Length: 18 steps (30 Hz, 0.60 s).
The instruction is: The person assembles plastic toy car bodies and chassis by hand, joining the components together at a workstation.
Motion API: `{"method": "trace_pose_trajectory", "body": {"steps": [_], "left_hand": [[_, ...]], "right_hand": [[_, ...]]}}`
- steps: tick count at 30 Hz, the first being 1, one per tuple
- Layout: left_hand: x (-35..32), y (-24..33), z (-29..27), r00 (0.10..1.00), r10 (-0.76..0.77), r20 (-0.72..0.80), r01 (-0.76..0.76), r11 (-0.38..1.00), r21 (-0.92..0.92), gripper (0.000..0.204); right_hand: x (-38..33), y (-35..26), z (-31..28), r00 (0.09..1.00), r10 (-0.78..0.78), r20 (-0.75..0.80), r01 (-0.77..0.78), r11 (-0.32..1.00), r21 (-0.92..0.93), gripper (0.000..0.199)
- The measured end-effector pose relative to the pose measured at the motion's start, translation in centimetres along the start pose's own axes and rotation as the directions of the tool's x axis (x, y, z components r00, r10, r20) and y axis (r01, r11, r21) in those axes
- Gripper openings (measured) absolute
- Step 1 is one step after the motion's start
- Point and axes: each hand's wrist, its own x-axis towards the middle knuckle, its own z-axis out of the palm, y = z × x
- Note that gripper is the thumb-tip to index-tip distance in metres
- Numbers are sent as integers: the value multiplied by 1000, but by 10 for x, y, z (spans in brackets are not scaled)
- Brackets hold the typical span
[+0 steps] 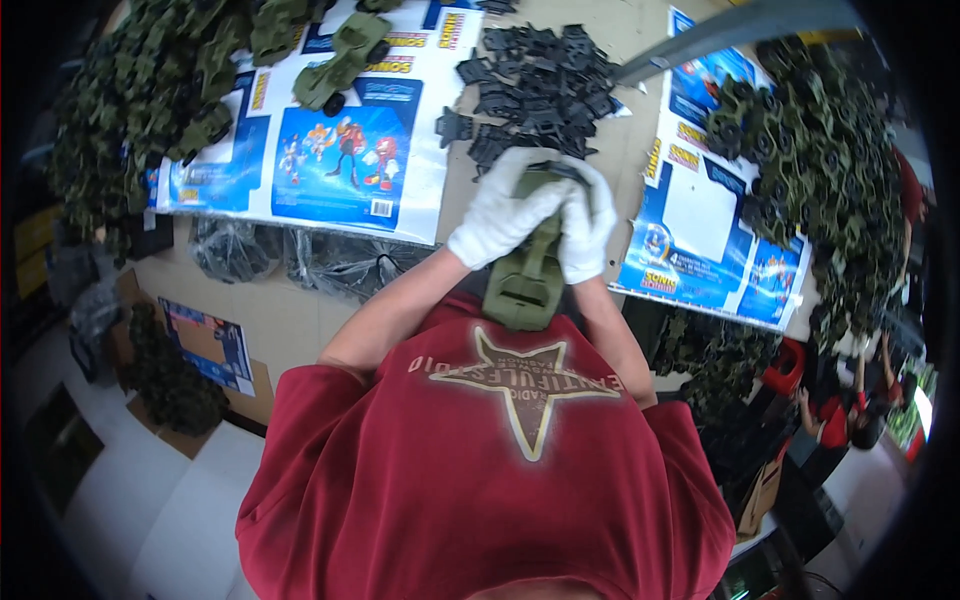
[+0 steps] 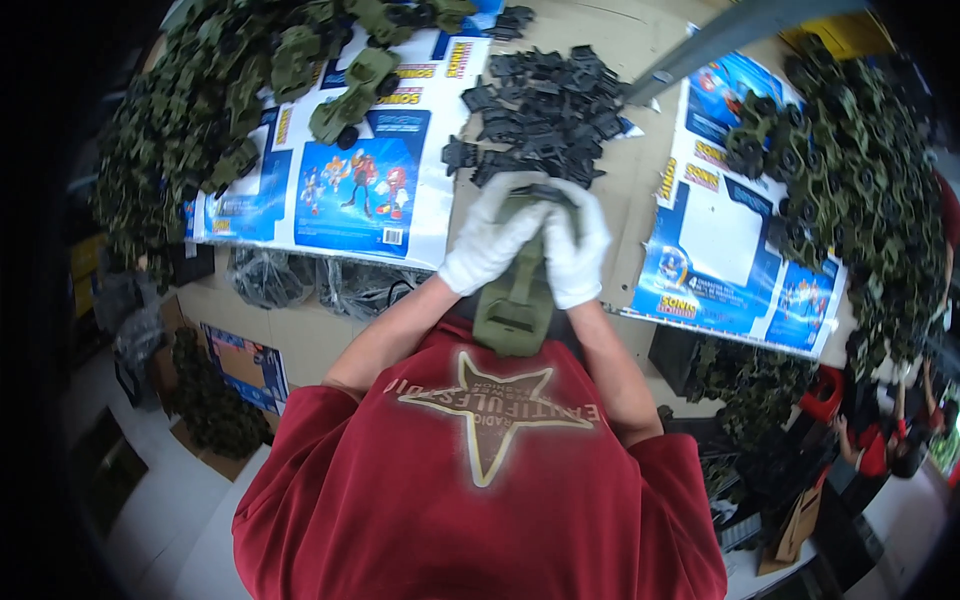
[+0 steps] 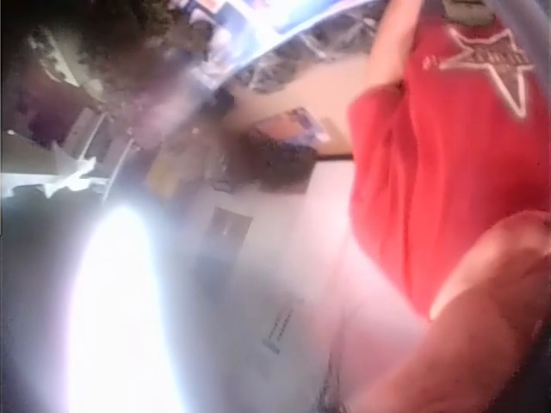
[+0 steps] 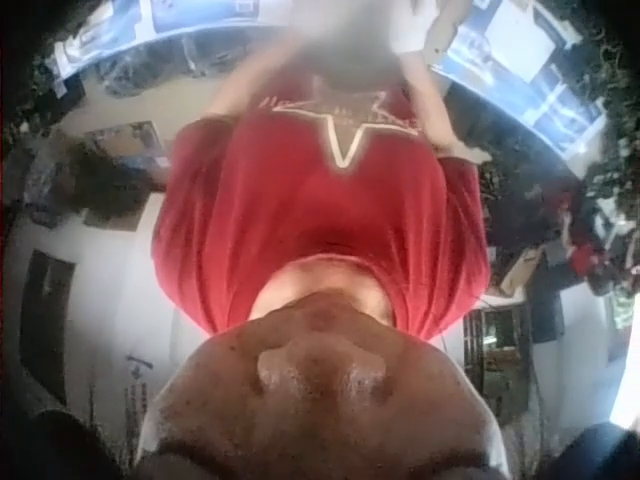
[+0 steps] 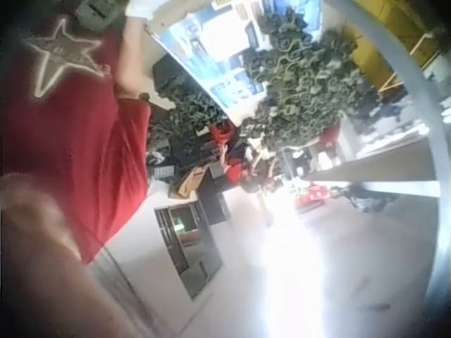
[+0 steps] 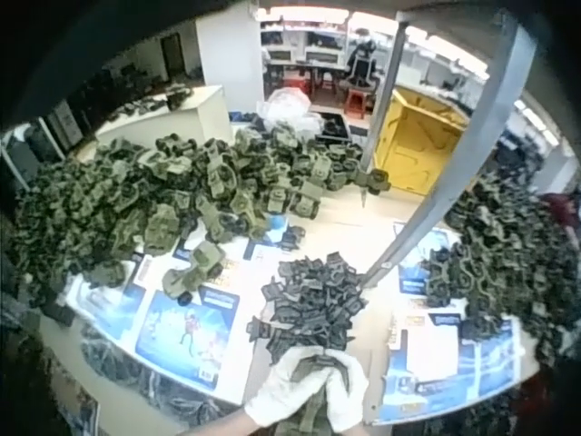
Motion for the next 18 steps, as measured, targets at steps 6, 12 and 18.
{"method": "trace_pose_trajectory", "body": {"steps": [6, 12, 18], "left_hand": [[-2, -13, 6, 962, 156, -225, -103, 967, 232, 53], [-39, -44, -66, 931, 150, -334, 106, 763, 637, 36], [-57, -99, -80, 902, 310, -299, 91, 541, 836, 44]], "right_hand": [[68, 29, -127, 953, 173, -247, -265, 872, -411, 44], [57, 27, -120, 981, -165, 99, 186, 683, -706, 43], [-26, 89, -38, 696, -95, 712, 635, 545, -547, 58]]}}
